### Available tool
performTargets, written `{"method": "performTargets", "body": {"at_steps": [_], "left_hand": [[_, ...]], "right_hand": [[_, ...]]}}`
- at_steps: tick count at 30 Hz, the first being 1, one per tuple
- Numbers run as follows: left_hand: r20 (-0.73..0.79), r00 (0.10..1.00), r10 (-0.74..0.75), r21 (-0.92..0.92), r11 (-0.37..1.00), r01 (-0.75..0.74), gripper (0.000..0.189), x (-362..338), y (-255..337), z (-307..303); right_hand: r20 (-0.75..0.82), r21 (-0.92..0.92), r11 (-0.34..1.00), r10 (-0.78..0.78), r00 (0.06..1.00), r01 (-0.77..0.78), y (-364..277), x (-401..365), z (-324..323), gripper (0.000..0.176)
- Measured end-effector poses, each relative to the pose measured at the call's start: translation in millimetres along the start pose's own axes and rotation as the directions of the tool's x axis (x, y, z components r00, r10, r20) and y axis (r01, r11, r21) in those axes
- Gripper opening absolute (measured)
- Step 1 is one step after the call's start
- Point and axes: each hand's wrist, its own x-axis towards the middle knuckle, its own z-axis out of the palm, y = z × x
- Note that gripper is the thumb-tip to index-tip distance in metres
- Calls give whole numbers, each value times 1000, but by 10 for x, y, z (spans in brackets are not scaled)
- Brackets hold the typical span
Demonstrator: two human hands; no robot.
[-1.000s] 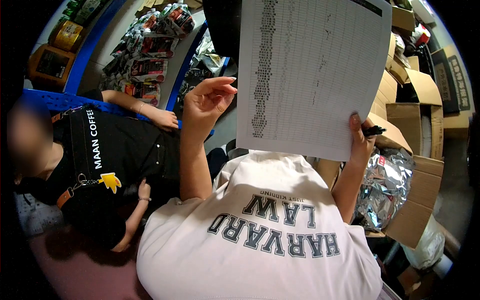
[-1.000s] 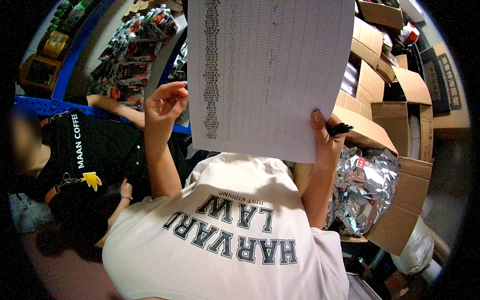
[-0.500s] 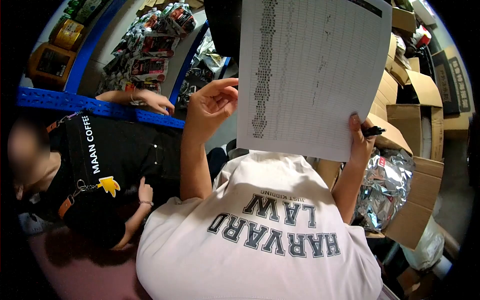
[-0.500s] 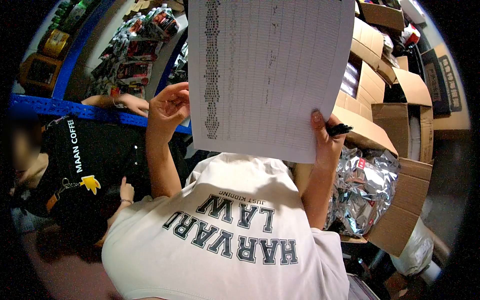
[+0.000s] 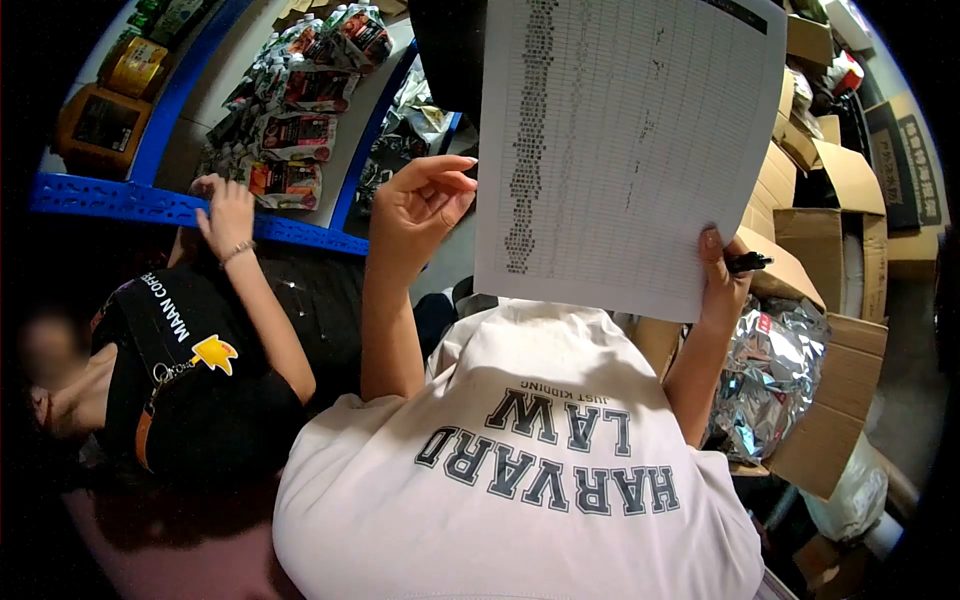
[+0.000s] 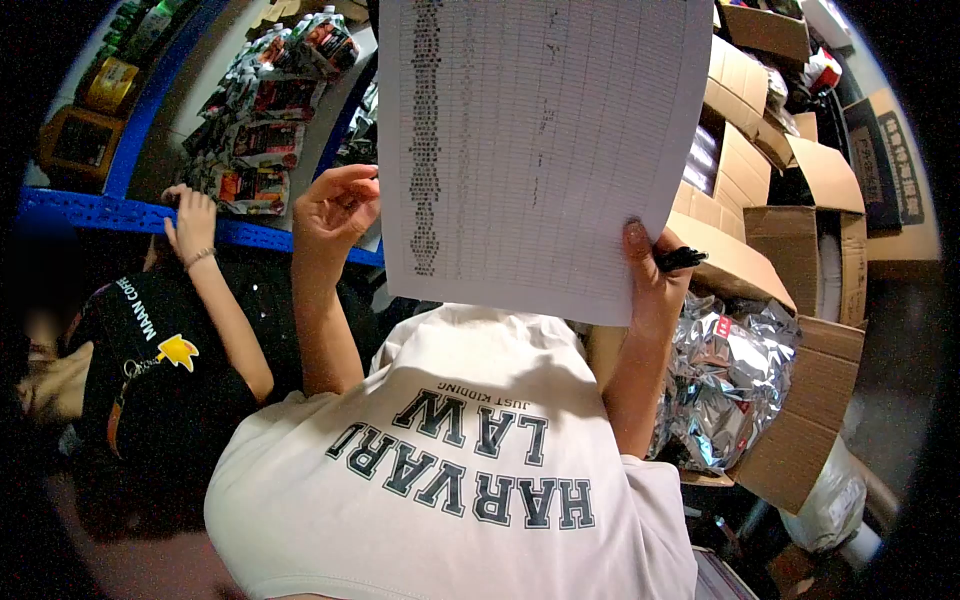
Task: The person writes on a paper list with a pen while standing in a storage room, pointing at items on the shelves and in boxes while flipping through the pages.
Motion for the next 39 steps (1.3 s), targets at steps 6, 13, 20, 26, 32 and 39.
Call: {"method": "performTargets", "body": {"at_steps": [6,13,20,26,32,39], "left_hand": [[-91,995,42,47,998,-38,28,-66,-17,-34],[-166,984,69,-54,995,-79,29,-78,-71,-91],[-207,969,134,-22,990,-142,27,-105,-94,-28],[-250,954,167,38,986,-162,23,-149,-110,7],[-185,972,145,21,989,-144,20,-227,-107,88],[-203,921,332,25,942,-334,12,-251,-166,146]], "right_hand": [[16,9,999,-36,999,36,40,-14,-110,24],[21,49,998,-33,999,32,30,-21,-116,23],[11,18,999,-33,999,33,40,-40,-158,23],[7,-13,998,-55,998,55,46,-52,-224,21],[11,-27,998,-53,999,53,112,-72,-292,21],[1,-29,999,-46,999,46,120,-97,-346,20]]}}
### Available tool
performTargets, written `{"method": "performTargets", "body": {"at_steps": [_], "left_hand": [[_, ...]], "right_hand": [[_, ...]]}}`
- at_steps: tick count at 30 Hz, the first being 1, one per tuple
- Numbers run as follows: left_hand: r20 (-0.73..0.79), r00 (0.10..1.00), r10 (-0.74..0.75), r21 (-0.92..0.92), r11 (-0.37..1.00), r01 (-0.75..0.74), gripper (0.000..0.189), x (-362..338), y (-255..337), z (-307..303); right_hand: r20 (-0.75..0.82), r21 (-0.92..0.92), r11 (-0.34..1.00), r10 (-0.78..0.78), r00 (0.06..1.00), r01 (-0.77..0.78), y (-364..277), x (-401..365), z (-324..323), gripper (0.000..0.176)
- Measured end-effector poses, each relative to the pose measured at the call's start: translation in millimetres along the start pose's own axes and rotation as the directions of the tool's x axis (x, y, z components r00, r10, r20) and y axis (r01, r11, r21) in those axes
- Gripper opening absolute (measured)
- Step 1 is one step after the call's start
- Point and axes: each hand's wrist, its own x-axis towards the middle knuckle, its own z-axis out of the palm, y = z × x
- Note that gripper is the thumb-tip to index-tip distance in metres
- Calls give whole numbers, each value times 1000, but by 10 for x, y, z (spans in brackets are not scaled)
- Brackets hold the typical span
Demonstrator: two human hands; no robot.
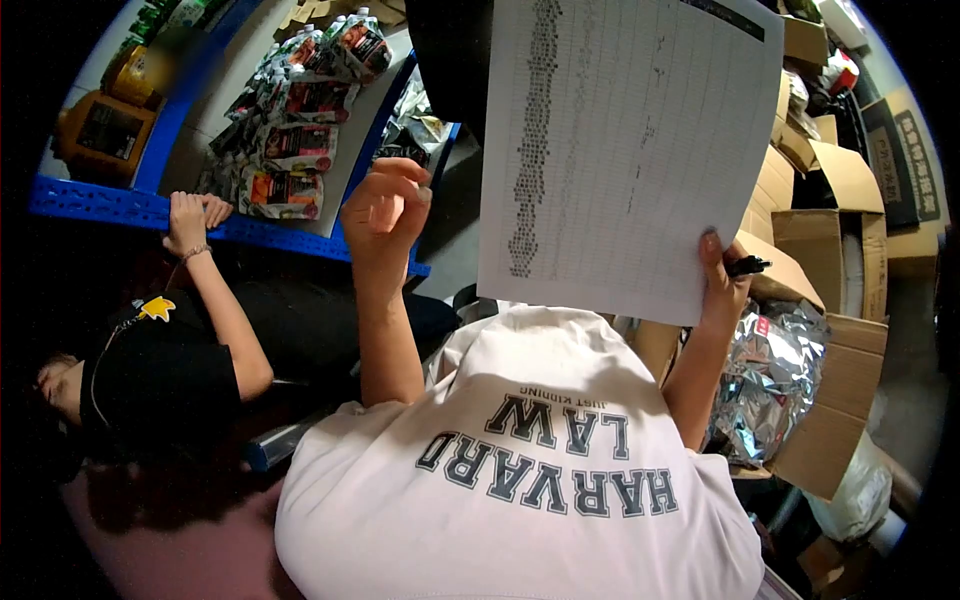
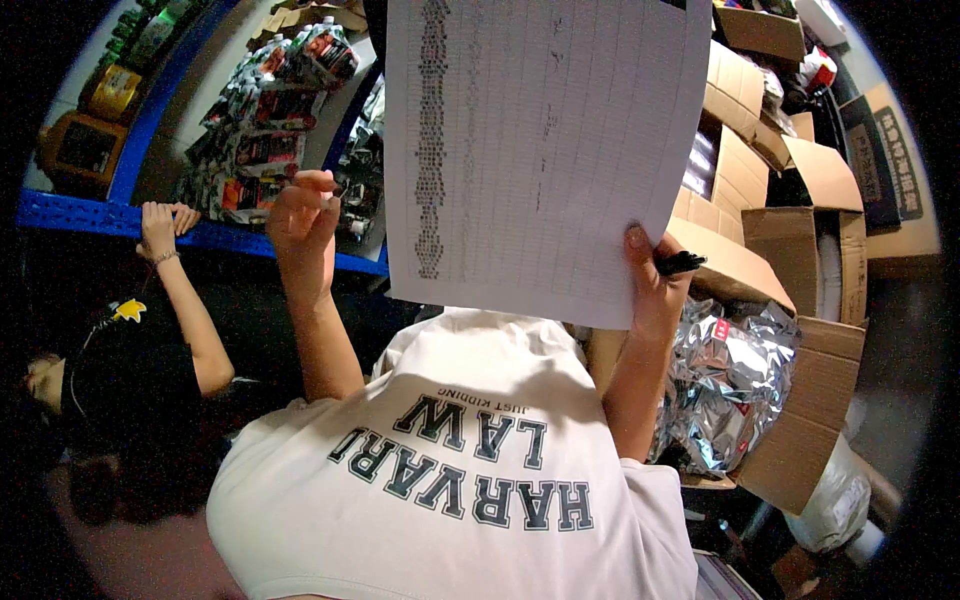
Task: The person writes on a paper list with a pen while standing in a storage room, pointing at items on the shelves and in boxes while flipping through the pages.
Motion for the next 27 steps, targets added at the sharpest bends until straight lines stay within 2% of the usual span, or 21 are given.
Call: {"method": "performTargets", "body": {"at_steps": [1,4,10,11,13,14,15,16,17,18,19,20,21,23,25,27], "left_hand": [[-42,999,-17,-15,1000,16,13,-21,29,35],[20,999,-38,-33,999,38,16,-64,-12,-6],[-6,999,54,91,994,-53,16,-69,33,18],[-16,999,33,-109,993,-34,17,-70,56,16],[-27,1000,-5,-473,881,-9,19,-99,190,18],[88,992,87,-780,625,15,24,-120,376,56],[210,939,271,-860,509,45,28,-125,464,74],[381,837,393,-854,496,156,38,-120,657,112],[497,702,510,-825,528,201,61,-140,780,163],[571,565,596,-811,516,276,79,-150,887,263],[595,428,680,-804,507,311,85,-164,934,368],[558,411,721,-829,471,301,88,-214,1008,482],[579,258,773,-807,499,315,59,-179,1066,575],[554,191,810,-803,458,382,49,-197,1097,691],[501,377,779,-827,303,474,90,-310,1110,767],[448,419,789,-866,267,424,89,-347,1016,785]], "right_hand": [[2,-1,1000,5,1000,-5,3,-8,-16,20],[4,-4,1000,12,1000,-12,7,-13,-27,20],[-26,-56,998,4,1000,-6,3,-19,-27,20],[-35,-42,999,13,999,-14,-5,-26,-27,20],[-58,-42,999,33,998,-35,13,-51,-18,20],[-75,-49,998,41,996,-45,22,-47,-27,20],[-82,-21,999,29,996,-30,97,-27,-76,20],[-85,-27,999,42,996,-44,62,-35,-49,19],[-58,1,1000,20,998,-20,113,-31,-80,20],[-33,26,1000,-3,999,4,160,-16,-119,21],[-35,-14,998,53,998,-53,187,-8,-133,24],[-18,8,999,51,999,-51,177,-19,-98,24],[-8,27,999,47,999,-47,157,-36,-73,24],[-8,44,998,43,999,-42,101,-67,-49,24],[-25,40,998,47,999,-46,45,-86,-34,23],[2,31,999,16,1000,-16,77,-73,-92,22]]}}
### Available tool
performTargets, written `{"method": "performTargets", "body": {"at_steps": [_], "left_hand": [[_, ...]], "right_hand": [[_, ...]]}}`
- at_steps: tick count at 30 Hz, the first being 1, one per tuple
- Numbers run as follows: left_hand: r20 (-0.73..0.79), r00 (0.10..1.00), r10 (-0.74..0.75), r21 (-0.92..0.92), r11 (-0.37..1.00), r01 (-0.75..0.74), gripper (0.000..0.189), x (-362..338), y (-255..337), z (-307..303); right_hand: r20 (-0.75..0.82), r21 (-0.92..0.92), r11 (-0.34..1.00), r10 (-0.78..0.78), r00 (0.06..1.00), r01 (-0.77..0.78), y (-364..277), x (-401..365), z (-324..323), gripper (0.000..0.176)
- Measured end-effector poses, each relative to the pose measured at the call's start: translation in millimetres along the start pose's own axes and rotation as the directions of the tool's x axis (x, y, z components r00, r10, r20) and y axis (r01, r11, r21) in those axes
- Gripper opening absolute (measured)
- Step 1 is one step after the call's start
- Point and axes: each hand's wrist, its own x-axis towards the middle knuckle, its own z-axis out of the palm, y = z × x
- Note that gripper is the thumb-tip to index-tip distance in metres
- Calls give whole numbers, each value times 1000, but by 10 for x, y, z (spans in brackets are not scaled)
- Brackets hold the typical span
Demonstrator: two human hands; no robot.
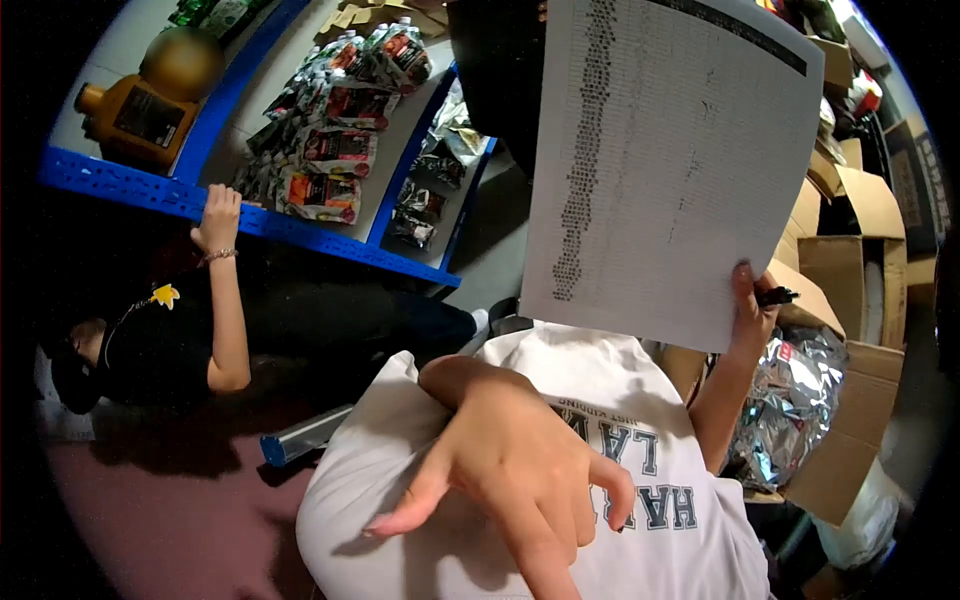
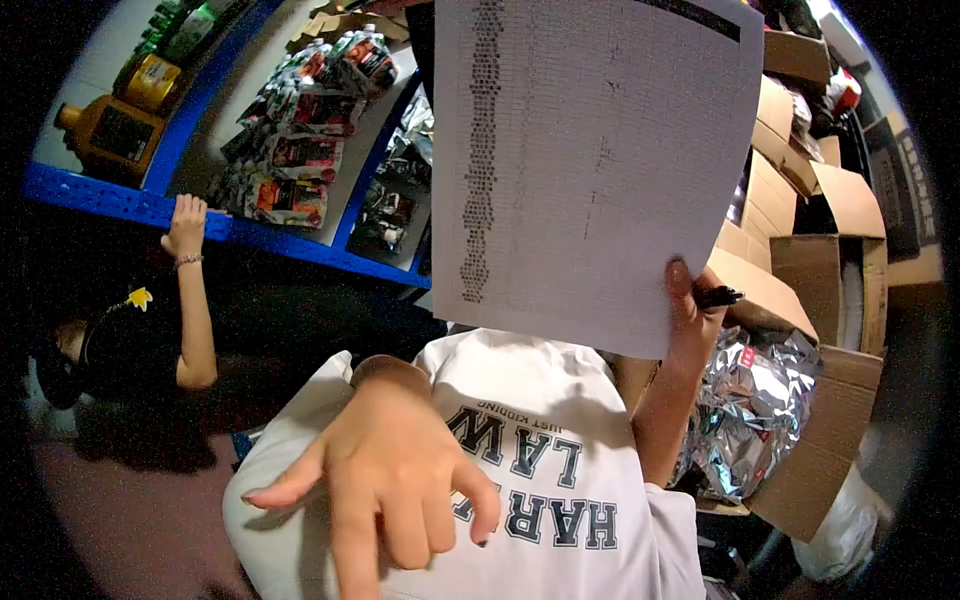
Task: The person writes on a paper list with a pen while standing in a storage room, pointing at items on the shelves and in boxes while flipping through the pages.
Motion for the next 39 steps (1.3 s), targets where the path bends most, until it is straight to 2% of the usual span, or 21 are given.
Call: {"method": "performTargets", "body": {"at_steps": [6,9,12,14,16,17,19,21,22,23,25,27,29,30,31,32,34,35,36,37,39], "left_hand": [[52,999,14,174,984,-22,83,44,-26,-12],[-56,998,-27,96,995,32,82,40,-3,48],[-14,996,-86,109,990,87,49,178,52,-27],[-19,997,-79,161,984,81,49,145,21,-54],[-48,999,-8,281,960,21,71,46,10,-84],[-140,983,-120,330,930,160,50,9,85,-118],[-228,951,-211,614,726,308,42,-164,217,-293],[-515,855,54,822,314,475,48,-476,233,-421],[-635,747,194,771,215,600,50,-582,260,-512],[-787,490,375,548,60,834,53,-610,248,-530],[-952,234,197,294,377,879,63,-757,264,-666],[-997,75,-6,47,727,685,62,-888,218,-642],[-953,-172,251,33,646,763,55,-1083,71,-635],[-976,-170,137,-38,660,751,51,-1366,77,-715],[-987,-161,8,-116,662,740,46,-1565,95,-804],[-973,-206,106,-112,562,819,43,-1493,35,-820],[-960,-216,179,-136,373,918,38,-1471,-33,-856],[-975,-117,187,-76,211,975,38,-1337,-44,-871],[-959,-122,257,-118,30,993,37,-1163,-89,-844],[-932,-131,337,-146,-19,989,37,-1158,-142,-832],[-965,-121,231,-133,-38,990,39,-921,-182,-802]], "right_hand": [[5,-40,999,-16,1000,16,95,19,-62,19],[24,-37,999,5,1000,-5,107,29,-52,19],[-8,-22,999,23,1000,-24,81,22,-19,21],[-3,-76,997,32,999,-32,60,25,-57,25],[-8,-57,998,33,999,-33,49,31,-79,25],[-6,-44,998,34,999,-34,49,35,-79,25],[-13,-31,999,32,999,-32,40,44,-85,24],[-25,-29,999,23,999,-24,22,43,-110,22],[-32,-32,999,16,999,-17,-8,42,-93,21],[-38,-36,999,9,999,-10,-24,48,-93,20],[25,-30,999,18,1000,-18,38,50,-135,20],[91,4,999,46,995,-46,98,40,-166,20],[138,192,979,45,989,-71,163,-9,-122,17],[249,16,997,-76,966,74,92,47,-65,16],[269,-52,997,-43,962,59,-56,61,11,18],[391,-313,949,106,914,23,-202,138,-56,20],[334,-189,980,130,934,-69,-230,129,-89,24],[327,-121,991,87,941,-50,-216,145,-140,35],[395,-16,998,56,917,-54,-118,175,-227,51],[414,53,999,-22,910,0,-174,185,-241,63],[386,143,989,-32,922,-25,-205,190,-343,71]]}}
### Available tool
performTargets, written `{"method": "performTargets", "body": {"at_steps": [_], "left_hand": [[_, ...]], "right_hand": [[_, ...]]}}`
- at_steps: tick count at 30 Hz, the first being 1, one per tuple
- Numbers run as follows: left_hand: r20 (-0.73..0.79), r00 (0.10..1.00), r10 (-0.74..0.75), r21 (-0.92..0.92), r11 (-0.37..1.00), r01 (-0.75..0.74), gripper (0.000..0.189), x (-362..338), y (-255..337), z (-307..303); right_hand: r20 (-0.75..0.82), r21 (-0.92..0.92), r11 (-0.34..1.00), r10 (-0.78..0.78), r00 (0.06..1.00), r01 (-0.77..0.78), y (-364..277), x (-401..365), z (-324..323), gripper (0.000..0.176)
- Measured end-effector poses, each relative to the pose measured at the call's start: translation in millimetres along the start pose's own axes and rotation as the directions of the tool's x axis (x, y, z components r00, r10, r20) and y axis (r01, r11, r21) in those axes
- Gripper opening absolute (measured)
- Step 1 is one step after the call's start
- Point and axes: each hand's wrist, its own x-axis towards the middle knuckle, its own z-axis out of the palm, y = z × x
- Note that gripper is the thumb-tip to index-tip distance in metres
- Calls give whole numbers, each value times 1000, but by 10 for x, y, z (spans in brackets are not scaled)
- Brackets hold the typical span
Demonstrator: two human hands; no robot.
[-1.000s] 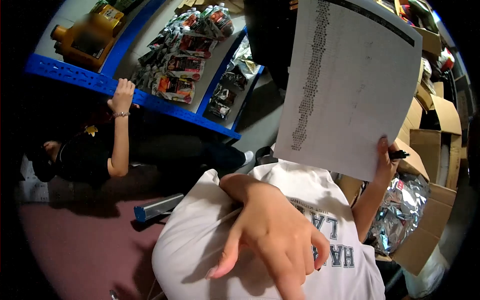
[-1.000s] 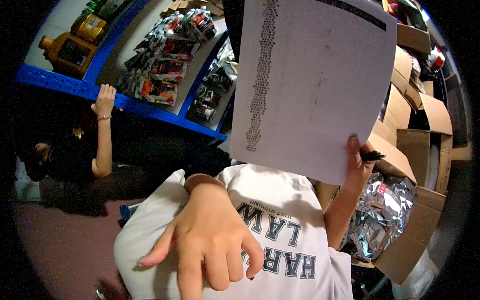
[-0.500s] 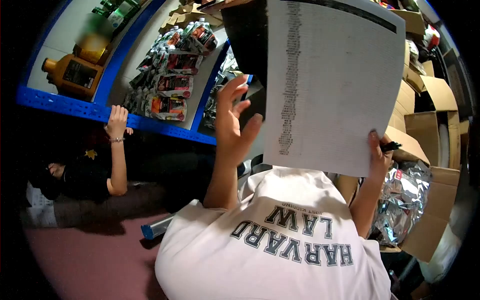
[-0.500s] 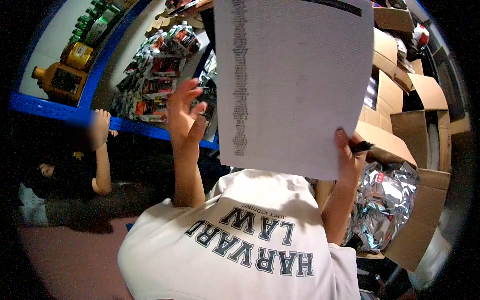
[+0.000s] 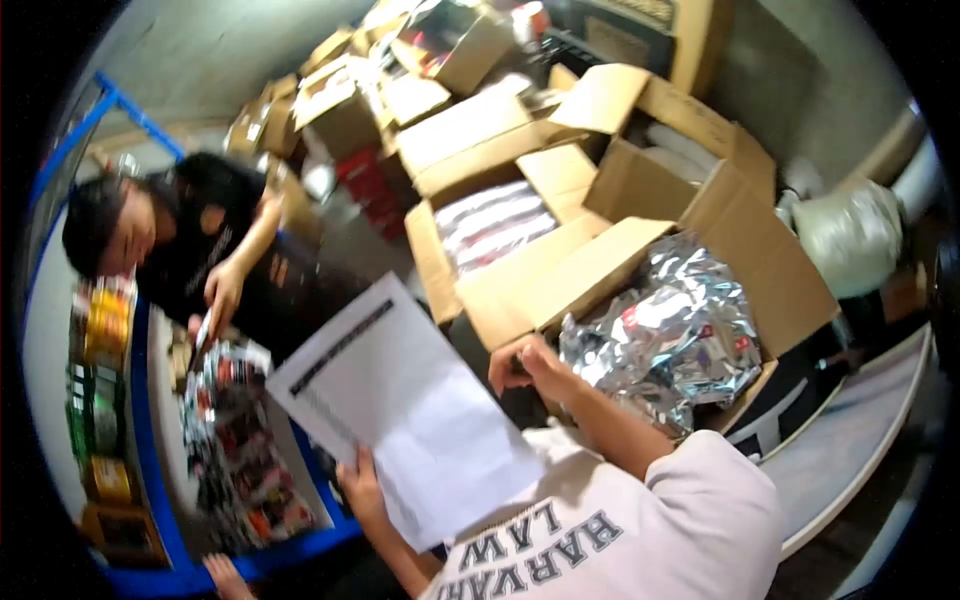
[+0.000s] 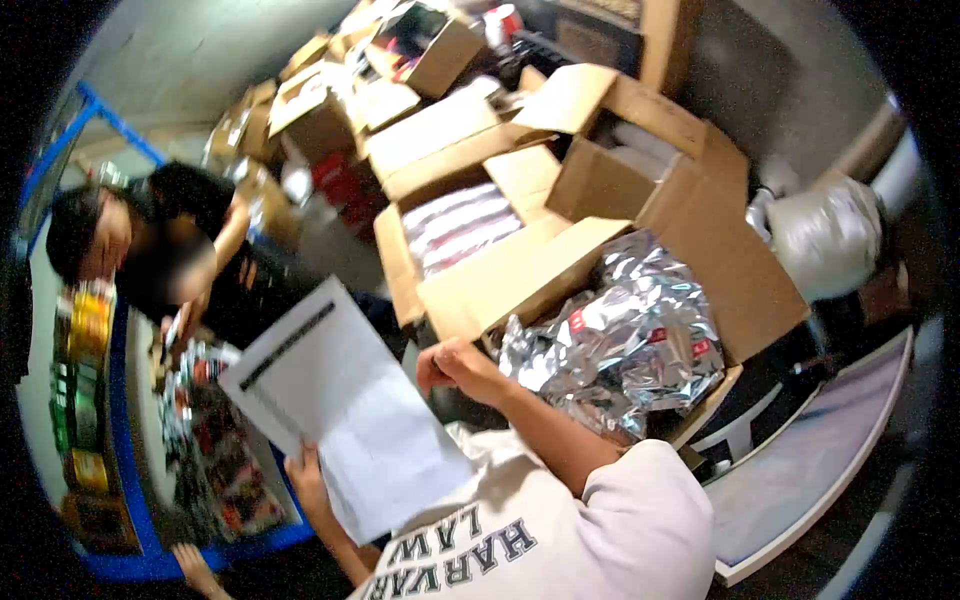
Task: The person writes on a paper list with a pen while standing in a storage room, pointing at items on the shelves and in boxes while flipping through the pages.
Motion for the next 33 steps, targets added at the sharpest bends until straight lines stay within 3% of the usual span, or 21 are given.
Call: {"method": "performTargets", "body": {"at_steps": [2,6,9,11,12,13,14,16,17,21,25,28,31,33], "left_hand": [[71,996,50,-59,997,-46,39,74,-147,-13],[104,994,-17,-240,970,41,38,96,36,95],[113,993,-30,-289,955,61,38,137,88,137],[74,997,-36,-192,980,50,37,165,101,145],[52,998,-42,-140,989,49,36,167,111,150],[56,997,-49,-43,998,52,34,166,165,141],[94,995,-24,-103,994,34,32,185,136,127],[156,987,33,-221,975,3,30,238,25,86],[150,987,63,-225,974,-28,28,248,2,52],[121,974,190,-229,961,-159,24,294,-20,-12],[145,984,106,-269,961,-64,24,291,-77,-67],[33,991,130,-285,952,-116,25,225,41,-74],[-55,996,65,-267,961,-77,24,202,83,-82],[-154,985,74,-225,968,-108,23,183,78,-71]], "right_hand": [[-2,96,995,0,1000,0,-15,-26,-69,68],[-42,141,983,122,992,-115,79,-30,-142,51],[-65,194,980,49,997,-35,116,-25,-176,58],[-83,255,966,-9,996,30,150,4,-184,58],[-84,323,933,-137,987,157,197,12,-171,57],[-135,403,899,-124,983,168,178,30,-137,55],[-184,481,858,-101,978,180,146,39,-98,53],[-140,519,850,-16,990,87,175,68,-112,55],[-87,567,821,-20,996,66,288,68,-176,55],[-148,588,800,-43,988,123,300,101,-120,58],[-118,677,730,-23,993,97,303,121,-120,64],[-126,671,736,-2,992,87,222,127,-75,64],[-90,686,722,-38,995,90,242,126,-81,57],[-219,571,799,-75,973,190,269,116,-9,51]]}}
